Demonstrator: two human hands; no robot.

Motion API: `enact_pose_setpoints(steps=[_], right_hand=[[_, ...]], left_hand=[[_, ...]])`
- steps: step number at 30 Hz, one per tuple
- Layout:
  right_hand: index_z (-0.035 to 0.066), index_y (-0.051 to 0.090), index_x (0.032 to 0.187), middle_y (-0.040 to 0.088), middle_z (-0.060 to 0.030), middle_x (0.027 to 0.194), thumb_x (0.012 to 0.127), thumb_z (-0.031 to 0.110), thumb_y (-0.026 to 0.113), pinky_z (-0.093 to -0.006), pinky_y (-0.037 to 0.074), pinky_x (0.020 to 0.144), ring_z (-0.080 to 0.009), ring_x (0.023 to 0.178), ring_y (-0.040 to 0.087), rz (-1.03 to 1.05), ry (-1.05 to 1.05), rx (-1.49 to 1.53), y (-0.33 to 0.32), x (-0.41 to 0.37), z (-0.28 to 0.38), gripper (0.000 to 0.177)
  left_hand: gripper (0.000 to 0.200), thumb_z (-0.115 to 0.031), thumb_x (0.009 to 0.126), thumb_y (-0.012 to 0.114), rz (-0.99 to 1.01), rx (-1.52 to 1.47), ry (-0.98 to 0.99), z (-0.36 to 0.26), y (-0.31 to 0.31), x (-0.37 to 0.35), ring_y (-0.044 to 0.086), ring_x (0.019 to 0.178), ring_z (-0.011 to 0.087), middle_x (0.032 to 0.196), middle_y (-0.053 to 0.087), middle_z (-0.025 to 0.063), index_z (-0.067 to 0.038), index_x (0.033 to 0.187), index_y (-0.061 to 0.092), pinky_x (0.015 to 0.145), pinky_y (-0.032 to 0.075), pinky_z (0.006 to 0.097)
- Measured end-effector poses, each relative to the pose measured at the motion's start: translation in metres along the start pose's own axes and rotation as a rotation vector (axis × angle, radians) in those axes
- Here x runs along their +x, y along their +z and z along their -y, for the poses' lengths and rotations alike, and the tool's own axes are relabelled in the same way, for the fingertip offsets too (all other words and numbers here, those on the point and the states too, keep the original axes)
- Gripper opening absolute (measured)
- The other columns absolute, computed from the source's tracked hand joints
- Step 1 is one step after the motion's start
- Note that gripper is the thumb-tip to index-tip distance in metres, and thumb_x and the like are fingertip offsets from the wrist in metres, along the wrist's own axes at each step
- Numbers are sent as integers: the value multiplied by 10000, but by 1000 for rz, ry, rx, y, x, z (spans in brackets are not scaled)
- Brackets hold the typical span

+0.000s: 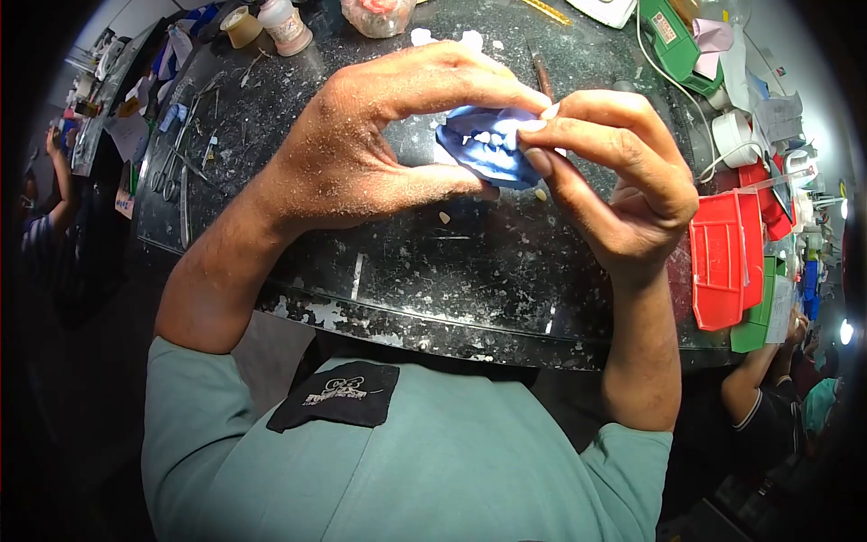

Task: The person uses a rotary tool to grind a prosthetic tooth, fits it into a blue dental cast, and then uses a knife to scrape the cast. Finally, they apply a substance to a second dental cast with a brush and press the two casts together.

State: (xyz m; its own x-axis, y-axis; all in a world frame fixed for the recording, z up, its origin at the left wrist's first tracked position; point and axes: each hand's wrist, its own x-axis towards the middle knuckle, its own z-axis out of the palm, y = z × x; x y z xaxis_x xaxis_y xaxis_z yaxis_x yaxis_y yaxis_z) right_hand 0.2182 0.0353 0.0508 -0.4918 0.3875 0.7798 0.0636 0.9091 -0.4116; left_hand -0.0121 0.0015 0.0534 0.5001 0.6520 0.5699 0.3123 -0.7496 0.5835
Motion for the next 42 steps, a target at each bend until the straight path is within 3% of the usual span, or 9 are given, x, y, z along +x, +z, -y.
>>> enact_pose_setpoints(steps=[4, 6, 9, 12, 16, 21, 29, 42], right_hand=[[15, 749, 915, 684, -116, 915, 666, -90, 770, -297, 507, 777, -203, 872, 646, 41, 43, 6, -3, 1, 0, 270], [-6, 734, 965, 686, -124, 931, 730, -75, 727, -297, 504, 789, -201, 887, 646, 78, 37, 16, -4, 0, -4, 245], [0, 724, 1008, 700, -114, 921, 763, -36, 704, -284, 531, 738, -187, 833, 680, -30, 122, 188, 0, 0, -7, 248], [-11, 693, 1065, 701, -130, 941, 784, -26, 676, -293, 525, 771, -197, 836, 679, -61, 162, 282, 0, -1, -6, 282], [-11, 697, 1037, 700, -131, 946, 776, -18, 679, -300, 522, 780, -204, 844, 675, -48, 133, 238, -2, 0, -8, 262], [-11, 712, 964, 697, -133, 924, 755, -10, 686, -320, 517, 776, -221, 845, 667, -35, 88, 165, -5, 2, -9, 210], [-3, 721, 947, 697, -128, 890, 758, -7, 679, -323, 515, 775, -223, 846, 665, -47, 96, 171, -4, 2, -8, 193], [3, 740, 945, 705, -130, 892, 785, -1, 663, -313, 527, 772, -213, 852, 674, -55, 103, 149, -6, 1, -6, 177]], left_hand=[[569, -87, 662, 845, 17, 98, 7, 0, -1, 0, 616, 1118, 253, 1181, 657, 126, -35, 1196, 653, 1008, 473, 386], [570, -80, 672, 845, 34, 120, -3, -2, 1, -1, 616, 1118, 240, 1200, 647, 129, -22, 1203, 644, 1004, 481, 377], [576, -26, 721, 830, 5, -433, -369, -8, 6, -3, 589, 1150, 192, 1263, 593, 133, 33, 1241, 590, 1008, 496, 347], [642, 15, 708, 823, -72, -627, -446, -10, 10, -2, 592, 1155, 204, 1236, 605, 130, 33, 1288, 547, 1003, 502, 357], [642, 16, 698, 832, -181, -670, -396, -10, 14, -2, 605, 1147, 206, 1221, 608, 137, -2, 1261, 524, 962, 533, 358], [531, 112, 717, 769, -119, -551, -211, -3, 13, -6, 618, 1126, 217, 1196, 616, 144, -3, 1193, 565, 982, 532, 359], [484, 105, 714, 774, -137, -527, -247, -6, 15, -6, 610, 1135, 219, 1188, 617, 149, 7, 1153, 595, 966, 543, 356], [591, 43, 712, 809, -137, -492, -280, -9, 13, -4, 620, 1123, 232, 1224, 602, 157, 15, 1231, 526, 971, 535, 372]])
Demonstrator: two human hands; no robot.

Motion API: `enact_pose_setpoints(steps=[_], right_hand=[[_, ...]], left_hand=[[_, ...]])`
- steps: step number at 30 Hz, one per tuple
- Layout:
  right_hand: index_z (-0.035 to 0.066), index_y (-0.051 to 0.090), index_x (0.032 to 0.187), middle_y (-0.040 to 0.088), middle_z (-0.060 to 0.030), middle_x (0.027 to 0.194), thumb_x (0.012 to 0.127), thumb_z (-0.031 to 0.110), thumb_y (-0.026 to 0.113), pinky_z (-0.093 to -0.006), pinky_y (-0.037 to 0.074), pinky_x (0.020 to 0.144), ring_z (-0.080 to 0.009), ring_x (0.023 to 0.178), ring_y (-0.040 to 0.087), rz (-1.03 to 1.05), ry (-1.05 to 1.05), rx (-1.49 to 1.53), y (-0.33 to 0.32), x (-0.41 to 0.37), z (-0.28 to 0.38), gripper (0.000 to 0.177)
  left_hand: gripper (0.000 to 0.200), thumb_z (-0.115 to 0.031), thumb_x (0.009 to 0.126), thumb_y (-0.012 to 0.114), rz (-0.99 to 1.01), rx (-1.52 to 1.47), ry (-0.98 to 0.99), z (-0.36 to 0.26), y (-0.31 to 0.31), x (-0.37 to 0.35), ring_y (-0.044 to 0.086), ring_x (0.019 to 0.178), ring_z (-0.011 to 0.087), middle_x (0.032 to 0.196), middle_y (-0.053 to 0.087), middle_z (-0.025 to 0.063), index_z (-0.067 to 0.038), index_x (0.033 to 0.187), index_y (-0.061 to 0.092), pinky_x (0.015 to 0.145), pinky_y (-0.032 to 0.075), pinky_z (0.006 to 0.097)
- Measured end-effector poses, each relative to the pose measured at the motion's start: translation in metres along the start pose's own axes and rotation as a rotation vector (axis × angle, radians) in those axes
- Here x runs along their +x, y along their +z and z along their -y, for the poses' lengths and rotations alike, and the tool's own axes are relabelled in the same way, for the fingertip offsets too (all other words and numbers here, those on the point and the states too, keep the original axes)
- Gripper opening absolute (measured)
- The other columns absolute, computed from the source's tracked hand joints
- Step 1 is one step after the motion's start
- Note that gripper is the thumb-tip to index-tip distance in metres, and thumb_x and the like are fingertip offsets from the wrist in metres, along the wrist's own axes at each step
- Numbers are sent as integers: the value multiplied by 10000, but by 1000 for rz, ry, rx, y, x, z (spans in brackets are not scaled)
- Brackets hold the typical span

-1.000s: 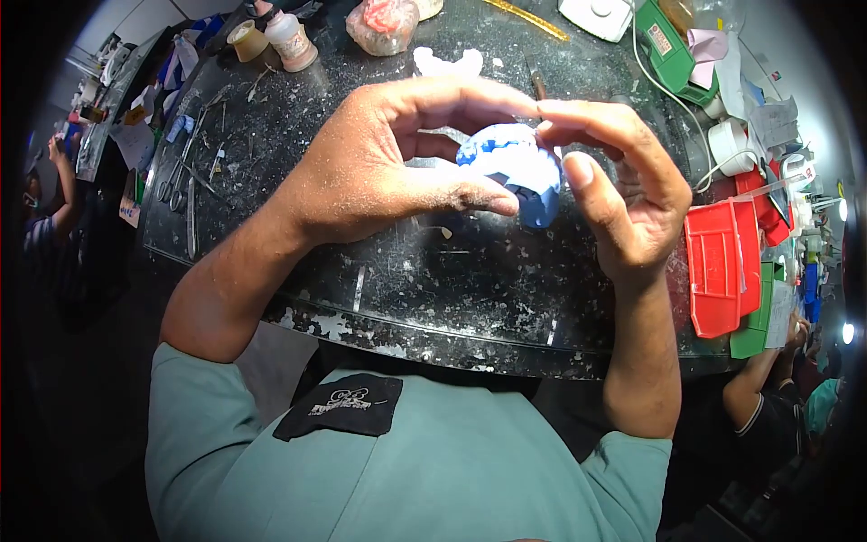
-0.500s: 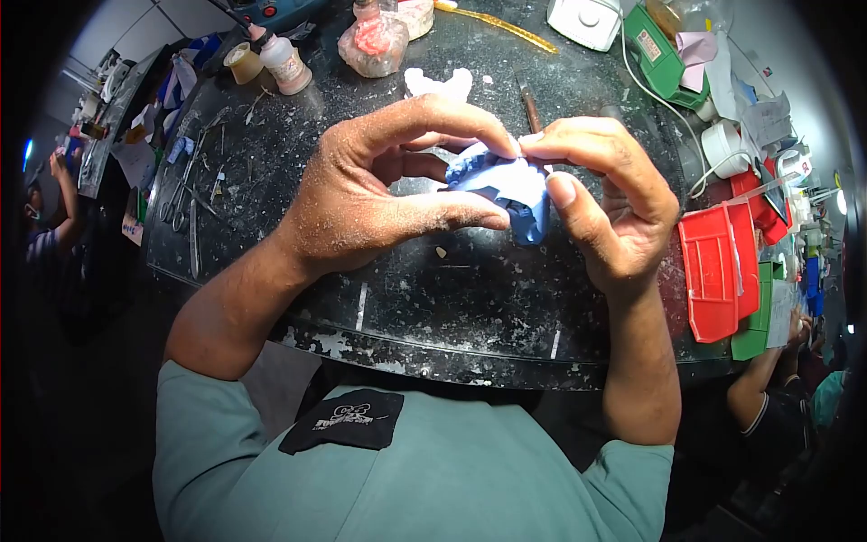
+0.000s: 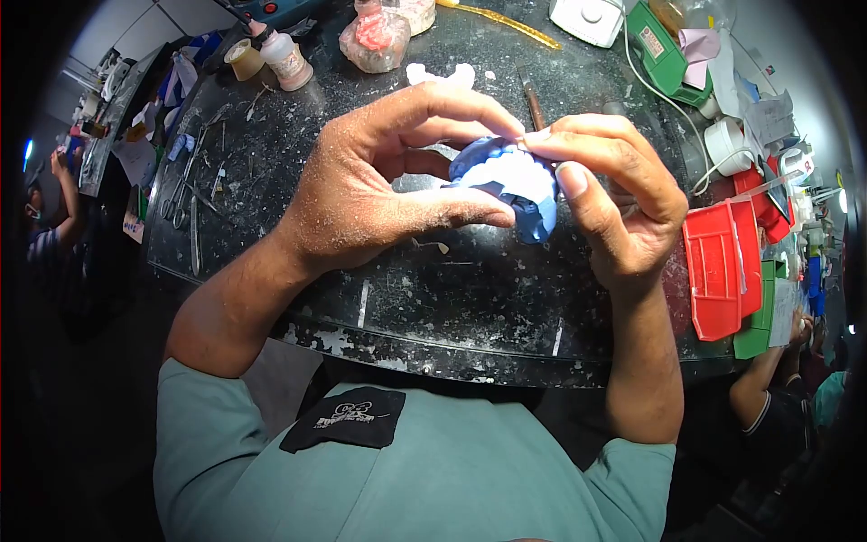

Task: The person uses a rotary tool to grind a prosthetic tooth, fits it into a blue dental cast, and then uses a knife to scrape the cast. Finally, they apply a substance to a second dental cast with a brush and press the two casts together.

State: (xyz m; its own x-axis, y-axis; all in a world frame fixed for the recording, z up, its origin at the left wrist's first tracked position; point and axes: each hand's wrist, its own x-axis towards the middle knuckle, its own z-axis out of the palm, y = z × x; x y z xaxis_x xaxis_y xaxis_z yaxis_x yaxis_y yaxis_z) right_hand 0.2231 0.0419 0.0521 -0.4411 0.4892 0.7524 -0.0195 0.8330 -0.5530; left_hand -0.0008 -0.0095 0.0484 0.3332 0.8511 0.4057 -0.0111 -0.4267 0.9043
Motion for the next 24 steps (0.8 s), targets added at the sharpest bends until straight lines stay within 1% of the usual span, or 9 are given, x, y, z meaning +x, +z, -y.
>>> enact_pose_setpoints(steps=[1, 5, 7, 10, 14, 19, 24], right_hand=[[3, 740, 945, 705, -130, 892, 785, -1, 663, -313, 527, 772, -213, 852, 674, 0, 1, 0, 0, 0, 0, 177], [6, 742, 941, 709, -122, 888, 788, 0, 659, -311, 527, 770, -207, 853, 675, -11, 4, 14, 1, 0, 0, 174], [7, 743, 940, 710, -119, 886, 789, 1, 659, -311, 527, 770, -205, 854, 675, -17, 3, 14, 2, -1, 0, 173], [8, 743, 939, 711, -116, 885, 789, 0, 657, -312, 528, 770, -204, 857, 674, -11, 0, 14, 1, -1, 0, 173], [7, 743, 940, 712, -114, 888, 792, -6, 651, -311, 528, 767, -202, 858, 673, -2, -18, 16, 1, 1, -1, 176], [5, 742, 944, 712, -111, 886, 792, -11, 647, -307, 526, 765, -200, 859, 672, -8, -15, 21, 1, 0, 1, 180], [4, 740, 953, 714, -109, 893, 793, -10, 647, -308, 522, 775, -200, 863, 670, -8, -9, 26, 1, -1, 0, 186]], left_hand=[[588, 47, 712, 808, 20, 7, 20, 1, 0, 0, 621, 1122, 232, 1223, 602, 158, 17, 1228, 526, 973, 534, 372], [595, 48, 708, 811, 9, 18, 3, 0, 0, 0, 624, 1115, 232, 1214, 606, 163, 17, 1228, 525, 965, 540, 367], [585, 49, 708, 811, 18, 24, 62, 3, -1, 0, 630, 1104, 229, 1201, 611, 162, 19, 1221, 531, 952, 549, 361], [569, 51, 712, 807, 10, 24, 25, 2, -1, -1, 628, 1109, 232, 1197, 612, 159, 18, 1213, 540, 951, 550, 363], [561, 55, 712, 806, 19, 12, 35, 3, -2, -1, 622, 1120, 235, 1202, 609, 156, 14, 1207, 546, 960, 546, 370], [554, 66, 695, 810, 25, 41, 139, 6, -1, 0, 612, 1137, 239, 1189, 611, 155, 13, 1191, 568, 959, 551, 372], [552, 74, 689, 809, 26, 45, 136, 6, -2, -1, 611, 1137, 239, 1187, 609, 154, 14, 1185, 574, 953, 555, 371]])
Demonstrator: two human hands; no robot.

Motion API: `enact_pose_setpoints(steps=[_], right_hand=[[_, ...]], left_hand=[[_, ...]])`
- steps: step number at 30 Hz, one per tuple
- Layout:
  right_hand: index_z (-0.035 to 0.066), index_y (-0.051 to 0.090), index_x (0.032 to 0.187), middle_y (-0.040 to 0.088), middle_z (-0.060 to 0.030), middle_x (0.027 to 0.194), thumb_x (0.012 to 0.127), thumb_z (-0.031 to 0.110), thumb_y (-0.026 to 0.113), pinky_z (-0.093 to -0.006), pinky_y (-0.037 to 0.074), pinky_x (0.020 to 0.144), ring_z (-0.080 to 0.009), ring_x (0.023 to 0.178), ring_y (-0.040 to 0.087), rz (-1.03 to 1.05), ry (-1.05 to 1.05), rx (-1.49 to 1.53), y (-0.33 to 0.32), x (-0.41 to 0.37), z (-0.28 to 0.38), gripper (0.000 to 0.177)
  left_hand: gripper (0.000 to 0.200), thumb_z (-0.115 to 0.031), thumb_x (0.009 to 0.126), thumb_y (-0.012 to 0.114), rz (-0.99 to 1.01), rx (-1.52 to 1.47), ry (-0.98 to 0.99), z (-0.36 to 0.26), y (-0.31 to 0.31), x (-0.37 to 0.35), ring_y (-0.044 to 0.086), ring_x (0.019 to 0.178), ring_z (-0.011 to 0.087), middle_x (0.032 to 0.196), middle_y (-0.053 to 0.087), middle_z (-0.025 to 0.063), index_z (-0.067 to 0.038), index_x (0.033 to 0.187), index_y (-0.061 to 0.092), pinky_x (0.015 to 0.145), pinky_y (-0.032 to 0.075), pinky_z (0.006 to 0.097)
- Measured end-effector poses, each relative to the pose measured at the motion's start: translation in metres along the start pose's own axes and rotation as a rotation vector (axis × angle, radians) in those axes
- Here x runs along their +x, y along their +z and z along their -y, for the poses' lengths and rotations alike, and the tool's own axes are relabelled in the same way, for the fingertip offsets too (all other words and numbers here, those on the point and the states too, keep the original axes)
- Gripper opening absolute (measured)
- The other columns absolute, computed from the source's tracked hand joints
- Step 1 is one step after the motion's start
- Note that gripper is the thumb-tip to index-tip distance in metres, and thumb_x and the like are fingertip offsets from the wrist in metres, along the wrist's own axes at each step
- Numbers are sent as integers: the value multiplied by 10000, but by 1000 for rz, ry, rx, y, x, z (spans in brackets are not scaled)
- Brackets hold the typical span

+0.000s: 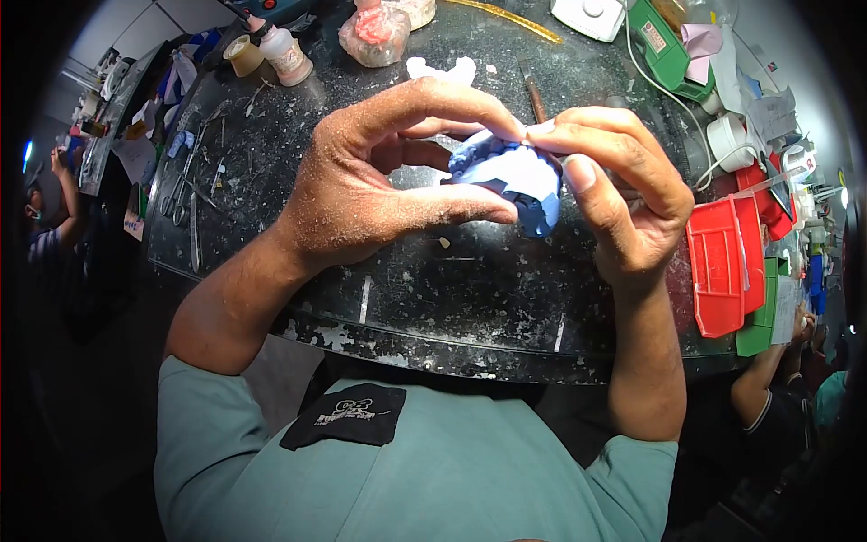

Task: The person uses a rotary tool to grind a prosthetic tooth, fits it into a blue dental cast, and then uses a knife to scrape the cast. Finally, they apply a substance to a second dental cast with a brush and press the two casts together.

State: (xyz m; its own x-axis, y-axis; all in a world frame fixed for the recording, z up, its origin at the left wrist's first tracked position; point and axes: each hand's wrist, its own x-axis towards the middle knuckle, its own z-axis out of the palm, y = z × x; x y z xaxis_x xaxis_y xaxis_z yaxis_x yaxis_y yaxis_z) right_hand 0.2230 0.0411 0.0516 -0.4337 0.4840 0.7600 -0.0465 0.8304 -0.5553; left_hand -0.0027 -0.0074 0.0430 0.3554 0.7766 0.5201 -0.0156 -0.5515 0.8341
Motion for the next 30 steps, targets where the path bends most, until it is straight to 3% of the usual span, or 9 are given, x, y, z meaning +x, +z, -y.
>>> enact_pose_setpoints(steps=[7, 10, 11, 13, 18, 25, 30], right_hand=[[-2, 733, 973, 716, -114, 913, 795, -8, 647, -314, 519, 787, -202, 870, 670, 15, -7, -5, 0, 0, 1, 198], [-11, 722, 991, 715, -114, 912, 783, -28, 652, -319, 519, 787, -202, 880, 669, -55, 114, 108, 4, -2, 8, 220], [-38, 699, 1021, 673, -140, 973, 828, -12, 620, -316, 515, 814, -206, 898, 656, -52, 155, 147, 4, -4, 10, 211], [-66, 677, 1052, 631, -166, 1034, 873, 4, 589, -314, 511, 840, -210, 915, 643, -49, 197, 187, 3, -5, 10, 211], [-51, 688, 1009, 634, -170, 1030, 777, -120, 639, -320, 502, 869, -229, 973, 630, 54, -30, 59, -2, -3, -1, 247], [-29, 705, 983, 653, -154, 1005, 752, -107, 669, -317, 493, 876, -231, 990, 620, 70, -42, 49, -3, -2, -2, 246], [-21, 710, 967, 662, -145, 1002, 737, -89, 701, -314, 489, 883, -221, 996, 618, 94, -59, 18, -4, -2, -3, 240]], left_hand=[[544, 60, 694, 814, 2, 1, -17, -2, 0, 1, 611, 1142, 241, 1204, 605, 162, 12, 1180, 575, 956, 550, 369], [557, 38, 697, 823, -111, -130, -14, -2, 7, 1, 604, 1159, 249, 1220, 604, 172, 25, 1193, 569, 1003, 514, 379], [557, 38, 697, 823, -111, -131, -14, -2, 7, 1, 604, 1159, 249, 1220, 604, 172, 25, 1193, 569, 1003, 514, 379], [603, 13, 691, 833, -47, 101, 32, -1, 3, 0, 590, 1183, 261, 1237, 600, 185, 47, 1224, 554, 1040, 479, 388], [617, -1, 690, 832, 46, 281, 129, 1, -5, 0, 591, 1176, 272, 1237, 602, 196, 69, 1236, 554, 1036, 477, 383], [577, -50, 686, 842, 55, 424, 268, 1, -7, 3, 613, 1120, 283, 1163, 648, 187, 71, 1194, 595, 981, 487, 389], [543, -77, 689, 842, 44, 461, 259, -2, -6, 5, 625, 1096, 284, 1134, 668, 170, 66, 1163, 620, 954, 492, 388]])
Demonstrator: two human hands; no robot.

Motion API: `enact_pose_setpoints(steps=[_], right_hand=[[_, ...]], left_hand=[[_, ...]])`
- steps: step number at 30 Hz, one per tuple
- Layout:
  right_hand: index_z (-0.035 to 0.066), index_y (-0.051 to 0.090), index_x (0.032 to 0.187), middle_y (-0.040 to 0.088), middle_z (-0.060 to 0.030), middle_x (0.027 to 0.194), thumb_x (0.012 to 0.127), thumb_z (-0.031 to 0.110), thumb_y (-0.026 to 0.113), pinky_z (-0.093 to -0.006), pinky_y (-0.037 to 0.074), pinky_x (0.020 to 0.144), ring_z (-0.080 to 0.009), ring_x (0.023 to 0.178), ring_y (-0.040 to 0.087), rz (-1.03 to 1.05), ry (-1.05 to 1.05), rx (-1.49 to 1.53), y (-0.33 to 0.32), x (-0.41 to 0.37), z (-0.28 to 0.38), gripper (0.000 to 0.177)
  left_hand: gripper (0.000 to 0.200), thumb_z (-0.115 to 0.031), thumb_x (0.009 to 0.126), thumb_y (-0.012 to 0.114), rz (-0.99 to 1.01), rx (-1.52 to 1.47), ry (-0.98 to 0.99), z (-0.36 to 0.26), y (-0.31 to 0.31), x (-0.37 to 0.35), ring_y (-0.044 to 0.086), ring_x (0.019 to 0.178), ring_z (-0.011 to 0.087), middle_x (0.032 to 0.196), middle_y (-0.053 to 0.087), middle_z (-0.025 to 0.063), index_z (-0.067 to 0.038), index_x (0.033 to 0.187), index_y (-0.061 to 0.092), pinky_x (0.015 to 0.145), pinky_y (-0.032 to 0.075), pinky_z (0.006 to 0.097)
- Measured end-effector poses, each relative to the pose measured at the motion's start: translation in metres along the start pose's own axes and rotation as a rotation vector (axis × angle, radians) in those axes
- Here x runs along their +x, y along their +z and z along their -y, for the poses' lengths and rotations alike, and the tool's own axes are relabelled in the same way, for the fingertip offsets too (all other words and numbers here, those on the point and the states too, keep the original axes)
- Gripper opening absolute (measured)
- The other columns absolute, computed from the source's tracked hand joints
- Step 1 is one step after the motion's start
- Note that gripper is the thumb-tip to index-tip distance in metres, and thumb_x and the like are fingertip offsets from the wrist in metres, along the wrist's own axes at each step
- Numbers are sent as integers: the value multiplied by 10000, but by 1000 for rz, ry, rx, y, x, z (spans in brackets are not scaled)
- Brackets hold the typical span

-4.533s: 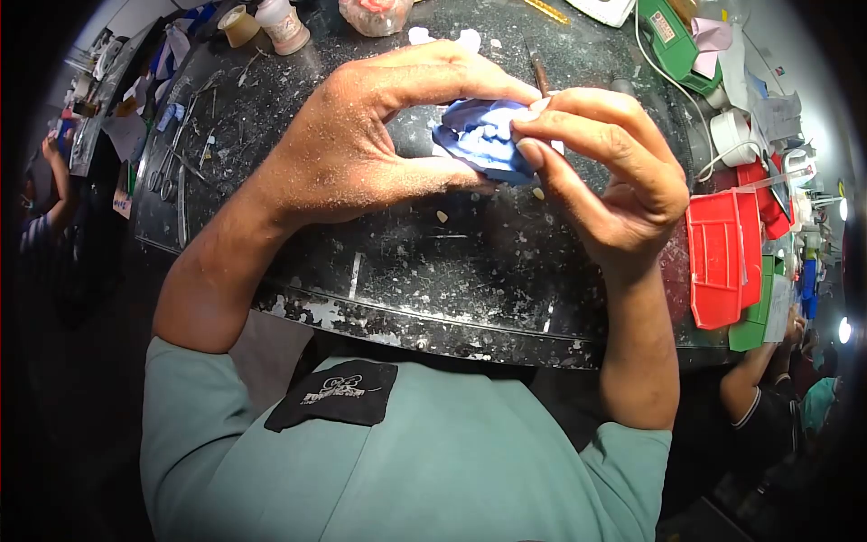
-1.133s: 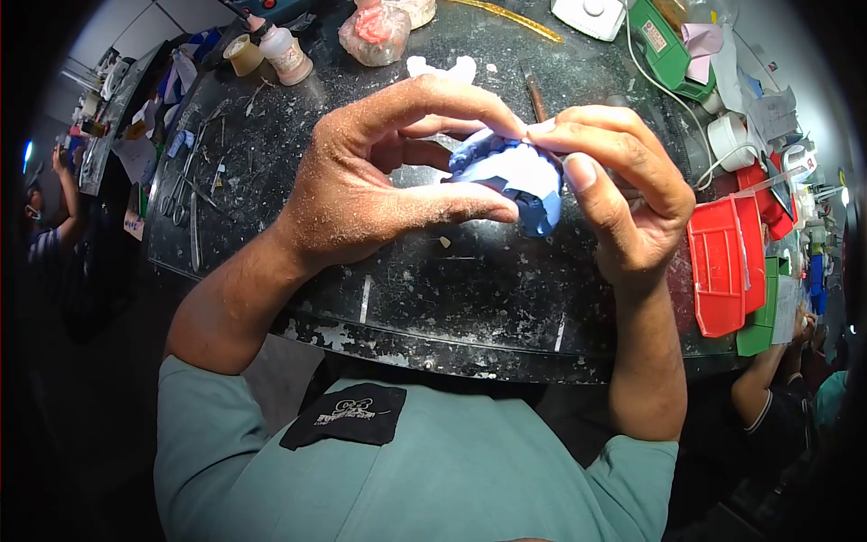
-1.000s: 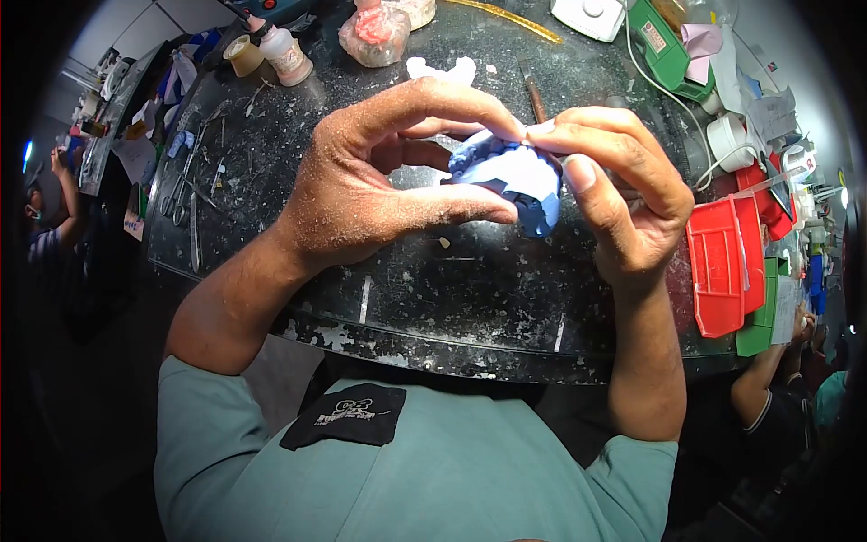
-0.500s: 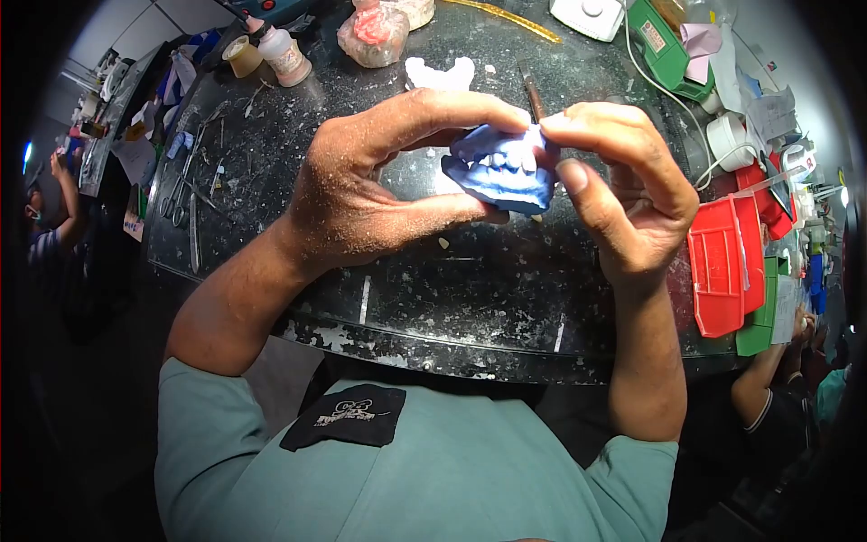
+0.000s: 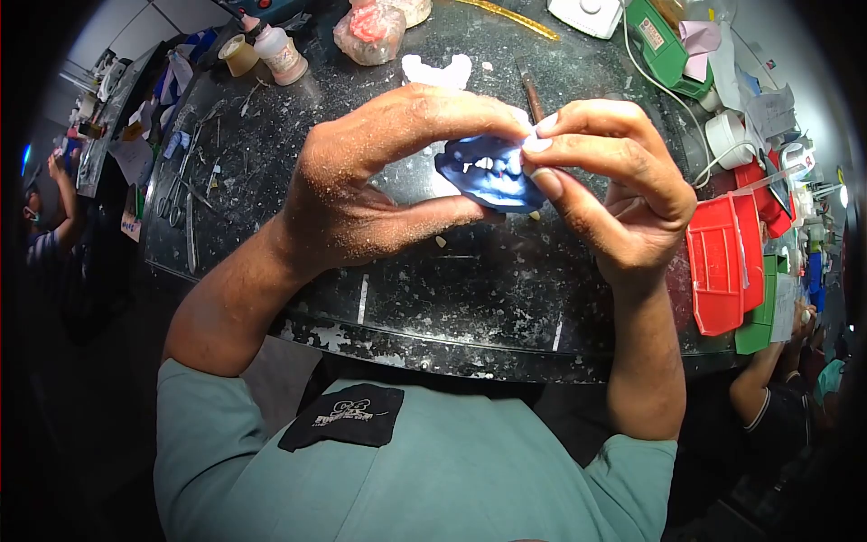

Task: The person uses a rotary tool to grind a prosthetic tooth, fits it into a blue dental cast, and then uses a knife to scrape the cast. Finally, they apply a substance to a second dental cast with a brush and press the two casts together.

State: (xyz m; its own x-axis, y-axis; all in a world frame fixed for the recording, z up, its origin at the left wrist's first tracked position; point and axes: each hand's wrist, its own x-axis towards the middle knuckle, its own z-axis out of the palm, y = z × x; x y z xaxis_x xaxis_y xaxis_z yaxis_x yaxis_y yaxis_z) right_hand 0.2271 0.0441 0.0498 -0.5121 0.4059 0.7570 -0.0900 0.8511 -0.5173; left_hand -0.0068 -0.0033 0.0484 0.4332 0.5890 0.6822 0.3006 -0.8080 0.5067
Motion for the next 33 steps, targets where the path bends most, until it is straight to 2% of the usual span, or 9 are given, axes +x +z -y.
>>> enact_pose_setpoints(steps=[6, 13, 15, 26, 31, 33], right_hand=[[-24, 705, 940, 678, -137, 978, 731, -89, 708, -316, 491, 869, -224, 985, 626, -16, 70, -20, 1, 1, 6, 219], [-20, 703, 924, 688, -124, 948, 707, -108, 714, -312, 499, 835, -224, 939, 646, -13, 35, -105, 3, 1, 4, 234], [33, 733, 868, 705, -84, 863, 664, -44, 776, -285, 535, 706, -175, 805, 674, -76, -28, -151, 5, 3, -2, 222], [18, 730, 857, 710, -83, 833, 683, -35, 789, -288, 536, 690, -185, 785, 678, -15, -79, -247, 0, 8, 2, 191], [14, 733, 864, 716, -88, 836, 685, -37, 793, -290, 551, 705, -197, 799, 689, 0, -74, -223, -2, 6, 2, 196], [11, 737, 873, 718, -93, 846, 699, -42, 765, -292, 558, 718, -201, 807, 692, 17, -60, -225, -2, 6, 2, 184]], left_hand=[[527, -87, 682, 844, -7, 74, 39, -1, 0, 2, 647, 1056, 283, 1102, 684, 158, 48, 1148, 637, 925, 507, 385], [522, -72, 668, 842, 6, 123, 29, -2, -1, 2, 658, 1041, 280, 1097, 691, 153, 30, 1143, 651, 904, 525, 366], [523, -68, 665, 843, 10, 119, 24, -3, -1, 3, 660, 1037, 277, 1096, 692, 152, 28, 1143, 653, 900, 527, 362], [541, -45, 641, 860, 18, 46, -35, -3, 1, 1, 663, 1031, 254, 1099, 694, 145, 27, 1138, 662, 899, 530, 345], [555, -11, 647, 858, 27, -112, -222, -6, 2, -1, 653, 1049, 214, 1129, 678, 155, 29, 1162, 654, 918, 535, 323], [555, -7, 650, 856, 28, -125, -231, -7, 2, -1, 652, 1050, 210, 1132, 674, 157, 28, 1165, 652, 922, 535, 320]])
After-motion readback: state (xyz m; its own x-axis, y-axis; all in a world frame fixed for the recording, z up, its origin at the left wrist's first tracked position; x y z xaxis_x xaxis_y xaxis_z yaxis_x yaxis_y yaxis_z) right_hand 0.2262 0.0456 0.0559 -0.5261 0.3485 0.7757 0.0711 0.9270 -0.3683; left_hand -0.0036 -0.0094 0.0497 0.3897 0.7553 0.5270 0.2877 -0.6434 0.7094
